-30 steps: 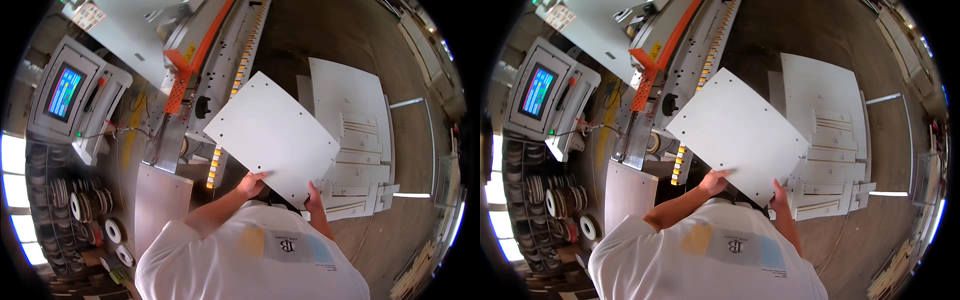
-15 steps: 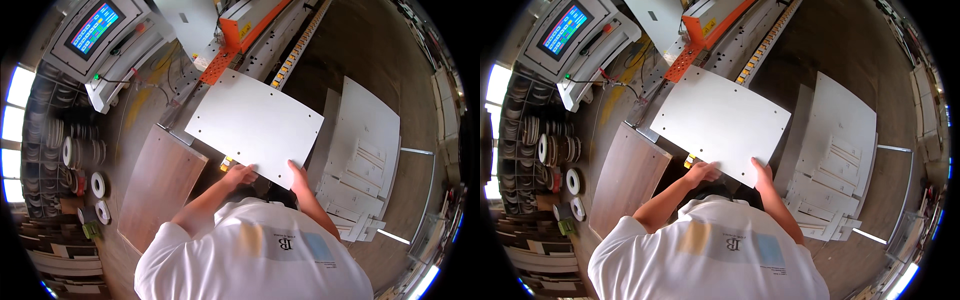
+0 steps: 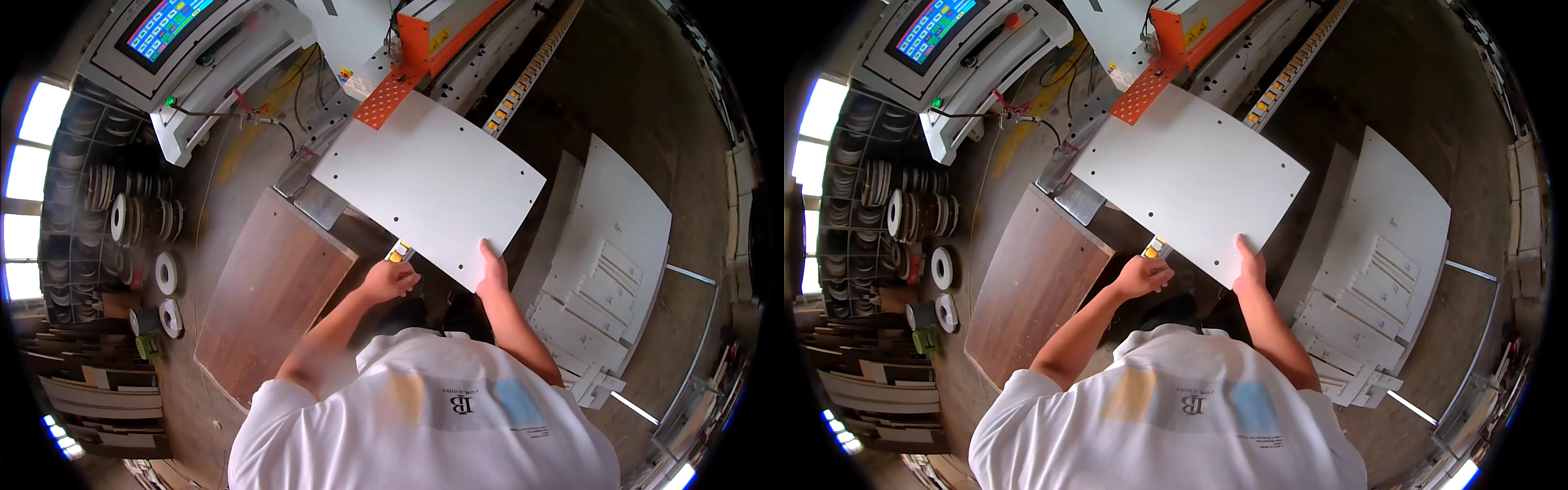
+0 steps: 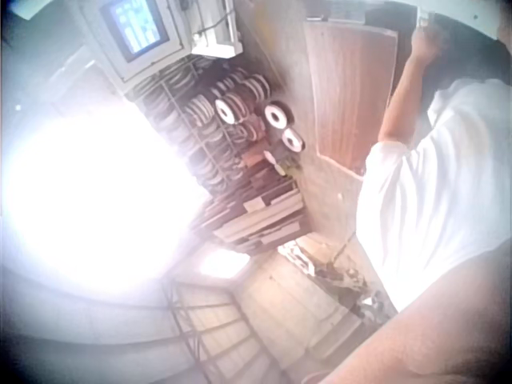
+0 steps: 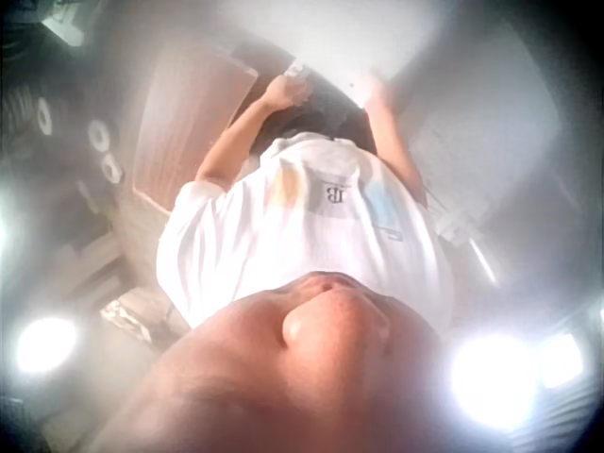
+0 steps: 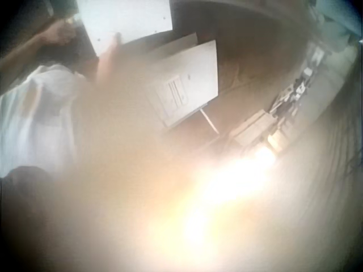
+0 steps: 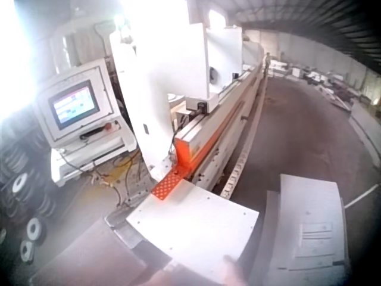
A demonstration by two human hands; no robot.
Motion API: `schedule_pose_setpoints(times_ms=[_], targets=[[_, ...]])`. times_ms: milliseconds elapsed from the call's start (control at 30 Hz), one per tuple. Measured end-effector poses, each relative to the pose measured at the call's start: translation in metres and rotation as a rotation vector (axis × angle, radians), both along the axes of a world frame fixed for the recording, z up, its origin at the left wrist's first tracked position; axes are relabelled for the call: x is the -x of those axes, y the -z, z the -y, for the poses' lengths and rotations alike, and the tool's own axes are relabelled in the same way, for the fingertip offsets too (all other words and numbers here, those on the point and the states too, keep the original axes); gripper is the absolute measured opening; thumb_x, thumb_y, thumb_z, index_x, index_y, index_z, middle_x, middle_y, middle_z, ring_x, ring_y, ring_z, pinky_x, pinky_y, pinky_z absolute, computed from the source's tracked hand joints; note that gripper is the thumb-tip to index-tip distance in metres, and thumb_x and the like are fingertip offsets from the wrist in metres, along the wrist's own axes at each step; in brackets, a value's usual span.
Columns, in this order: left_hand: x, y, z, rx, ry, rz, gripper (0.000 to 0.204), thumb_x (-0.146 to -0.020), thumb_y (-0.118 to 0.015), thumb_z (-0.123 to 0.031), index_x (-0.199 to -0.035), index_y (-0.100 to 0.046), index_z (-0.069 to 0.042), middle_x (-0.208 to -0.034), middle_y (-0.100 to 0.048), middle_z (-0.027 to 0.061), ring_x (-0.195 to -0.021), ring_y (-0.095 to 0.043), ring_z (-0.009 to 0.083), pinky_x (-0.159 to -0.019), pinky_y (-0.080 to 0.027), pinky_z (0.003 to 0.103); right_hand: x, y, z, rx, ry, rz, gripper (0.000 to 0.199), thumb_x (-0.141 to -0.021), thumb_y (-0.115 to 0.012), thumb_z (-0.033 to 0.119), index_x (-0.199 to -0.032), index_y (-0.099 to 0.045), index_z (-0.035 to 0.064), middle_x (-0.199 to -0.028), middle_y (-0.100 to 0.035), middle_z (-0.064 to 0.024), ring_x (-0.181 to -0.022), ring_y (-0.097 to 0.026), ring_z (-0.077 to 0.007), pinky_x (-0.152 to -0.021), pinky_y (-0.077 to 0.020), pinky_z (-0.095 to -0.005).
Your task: The person operates a large industrial machine in a workshop, repeatedly loading white rectangular panels onto a conveyor belt. They use both hands to position the panels and interact with a digital control panel to manage the machine's operation. The person handles the panels one at a time, moving them from a stack to the machine's intake.
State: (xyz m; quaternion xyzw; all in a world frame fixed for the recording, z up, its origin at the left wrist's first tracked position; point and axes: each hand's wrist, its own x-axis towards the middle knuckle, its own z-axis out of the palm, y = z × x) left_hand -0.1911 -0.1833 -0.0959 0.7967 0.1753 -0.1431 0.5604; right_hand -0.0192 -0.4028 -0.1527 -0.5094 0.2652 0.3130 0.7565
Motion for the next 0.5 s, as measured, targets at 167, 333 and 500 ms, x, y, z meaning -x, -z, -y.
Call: schedule_pose_setpoints(times_ms=[167, 333, 500], targets=[[-0.02, 0.005, 0.004, -0.03, -0.105, -0.022, 0.025, -0.096, -0.066, -0.025, -0.09, -0.071, -0.001, -0.072, -0.072, 0.007, -0.062, -0.072, 0.0157, -0.061, -0.056, 0.029, -0.052, 0.018, 0.005, 0.003, 0.027, 0.036, 0.053, -0.093, -0.077, 0.027, -0.135, -0.058, 0.0021, -0.128, -0.066, -0.0125, -0.117, -0.064, -0.0308, -0.099, -0.0528, -0.0477], [-0.023, -0.003, 0.0, 0.024, -0.111, -0.073, 0.026, -0.096, -0.066, -0.025, -0.089, -0.071, -0.001, -0.074, -0.072, 0.0064, -0.061, -0.071, 0.0141, -0.052, -0.054, 0.028, -0.109, 0.026, 0.006, -0.03, 0.037, 0.004, 0.057, -0.091, -0.079, 0.028, -0.136, -0.058, 0.0001, -0.132, -0.064, -0.0125, -0.118, -0.062, -0.0283, -0.1, -0.0504, -0.0436], [-0.022, -0.001, 0.002, 0.062, -0.182, -0.129, 0.025, -0.098, -0.065, -0.027, -0.092, -0.071, -0.003, -0.076, -0.072, 0.0039, -0.063, -0.07, 0.0111, -0.048, -0.05, 0.026, -0.154, 0.013, 0.001, -0.134, 0.037, -0.016, 0.055, -0.094, -0.076, 0.026, -0.134, -0.058, -0.0061, -0.133, -0.064, -0.0153, -0.122, -0.061, -0.0274, -0.103, -0.0488, -0.0418]])
